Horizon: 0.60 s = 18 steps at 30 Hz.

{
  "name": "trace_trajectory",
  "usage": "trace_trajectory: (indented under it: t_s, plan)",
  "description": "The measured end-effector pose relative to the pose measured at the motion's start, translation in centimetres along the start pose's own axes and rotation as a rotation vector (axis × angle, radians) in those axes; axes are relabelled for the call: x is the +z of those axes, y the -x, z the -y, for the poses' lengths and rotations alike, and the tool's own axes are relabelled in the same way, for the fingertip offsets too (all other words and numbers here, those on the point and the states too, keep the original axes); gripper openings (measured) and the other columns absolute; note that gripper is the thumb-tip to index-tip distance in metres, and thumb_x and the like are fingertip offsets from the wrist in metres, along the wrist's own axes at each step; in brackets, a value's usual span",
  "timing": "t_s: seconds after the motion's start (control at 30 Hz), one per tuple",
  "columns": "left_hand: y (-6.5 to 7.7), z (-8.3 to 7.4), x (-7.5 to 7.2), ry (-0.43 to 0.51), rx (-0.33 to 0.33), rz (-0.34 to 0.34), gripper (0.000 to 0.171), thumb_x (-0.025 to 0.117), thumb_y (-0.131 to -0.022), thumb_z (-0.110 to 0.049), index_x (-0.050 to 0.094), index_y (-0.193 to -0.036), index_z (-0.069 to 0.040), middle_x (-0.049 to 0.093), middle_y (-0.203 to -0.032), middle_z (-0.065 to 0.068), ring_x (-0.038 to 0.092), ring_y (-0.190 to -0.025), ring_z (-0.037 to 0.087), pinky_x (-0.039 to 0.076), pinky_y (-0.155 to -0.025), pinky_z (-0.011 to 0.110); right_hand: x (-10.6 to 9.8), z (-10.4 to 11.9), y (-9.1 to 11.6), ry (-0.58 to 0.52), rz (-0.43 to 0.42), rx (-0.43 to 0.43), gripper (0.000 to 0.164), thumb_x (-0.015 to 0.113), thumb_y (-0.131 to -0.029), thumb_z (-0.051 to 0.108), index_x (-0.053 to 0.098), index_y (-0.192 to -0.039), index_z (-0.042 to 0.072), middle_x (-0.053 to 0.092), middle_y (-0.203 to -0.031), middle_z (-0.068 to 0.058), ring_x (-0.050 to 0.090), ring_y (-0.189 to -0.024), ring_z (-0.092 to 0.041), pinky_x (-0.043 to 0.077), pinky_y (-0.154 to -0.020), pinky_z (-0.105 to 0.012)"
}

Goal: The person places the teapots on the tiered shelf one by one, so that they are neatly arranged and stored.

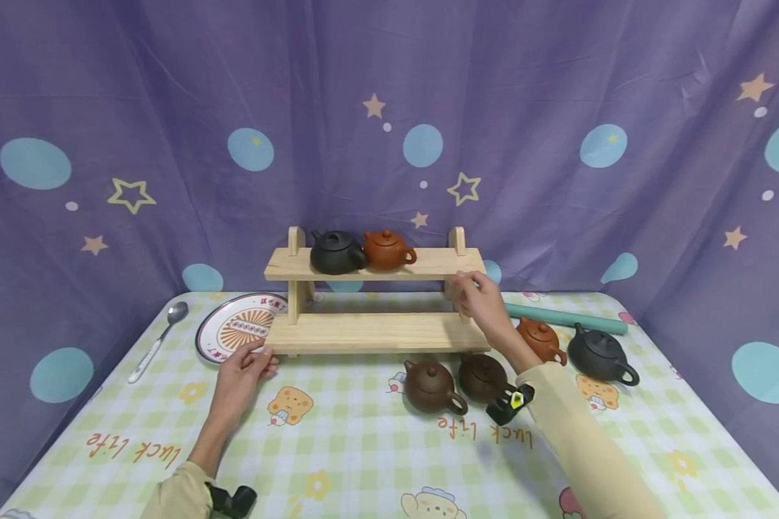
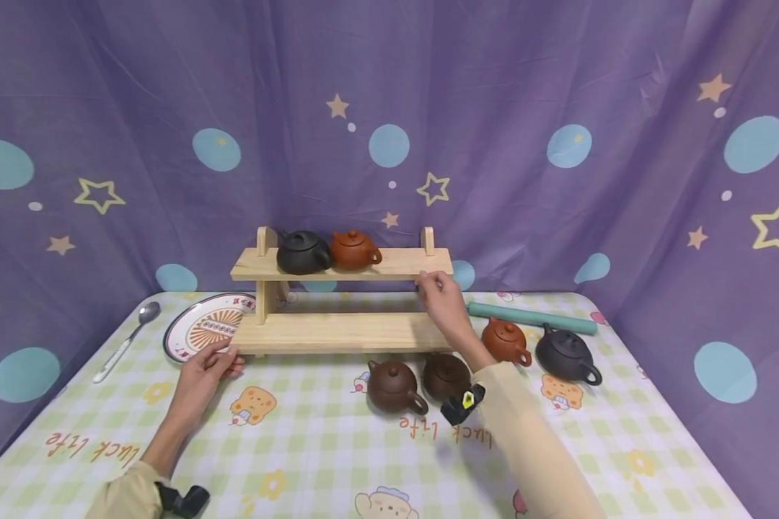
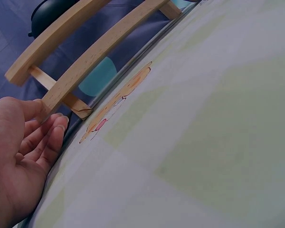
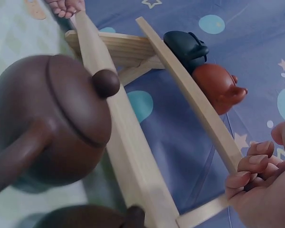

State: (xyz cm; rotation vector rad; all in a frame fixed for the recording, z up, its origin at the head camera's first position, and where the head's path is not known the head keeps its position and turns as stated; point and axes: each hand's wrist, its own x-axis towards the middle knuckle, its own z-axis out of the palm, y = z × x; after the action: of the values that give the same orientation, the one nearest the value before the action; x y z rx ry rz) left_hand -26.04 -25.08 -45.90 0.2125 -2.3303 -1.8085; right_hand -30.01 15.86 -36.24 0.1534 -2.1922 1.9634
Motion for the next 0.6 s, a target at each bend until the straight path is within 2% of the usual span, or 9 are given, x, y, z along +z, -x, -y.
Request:
trace_trajectory:
  t_s: [0.27, 0.5, 0.6]
  plan:
    - [0.0, 0.1, -0.1, -0.013, 0.003, -0.004, 0.047, 0.058, -0.109, -0.020, 0.048, -0.147, 0.005, 0.071, -0.106, 0.016, 0.069, -0.081, 0.005, 0.060, -0.078, 0.018, -1.3, -0.9, 1.1, -0.017, 0.007, 0.016, 0.031, 0.048, -0.112, 0.023, 0.059, -0.107, -0.005, 0.040, -0.063, 0.002, 0.033, -0.053, -0.006, 0.029, -0.050, -0.020]
    - [0.1, 0.0, 0.0, -0.012, 0.002, 0.000, 0.048, 0.057, -0.109, -0.020, 0.047, -0.148, 0.005, 0.070, -0.110, 0.019, 0.069, -0.083, 0.005, 0.060, -0.080, 0.018, -2.3, -1.6, 2.4, 0.011, 0.026, 0.061, 0.035, 0.047, -0.112, 0.020, 0.055, -0.119, -0.013, 0.035, -0.059, 0.005, 0.028, -0.050, -0.006, 0.024, -0.047, -0.019]
    - [0.1, -0.1, 0.1, -0.013, 0.000, 0.003, 0.048, 0.057, -0.109, -0.021, 0.046, -0.148, 0.005, 0.070, -0.110, 0.019, 0.068, -0.083, 0.005, 0.060, -0.080, 0.018, -2.7, -2.0, 2.9, 0.030, 0.028, 0.061, 0.035, 0.047, -0.111, 0.020, 0.055, -0.120, -0.013, 0.036, -0.061, 0.004, 0.030, -0.052, -0.007, 0.026, -0.048, -0.020]
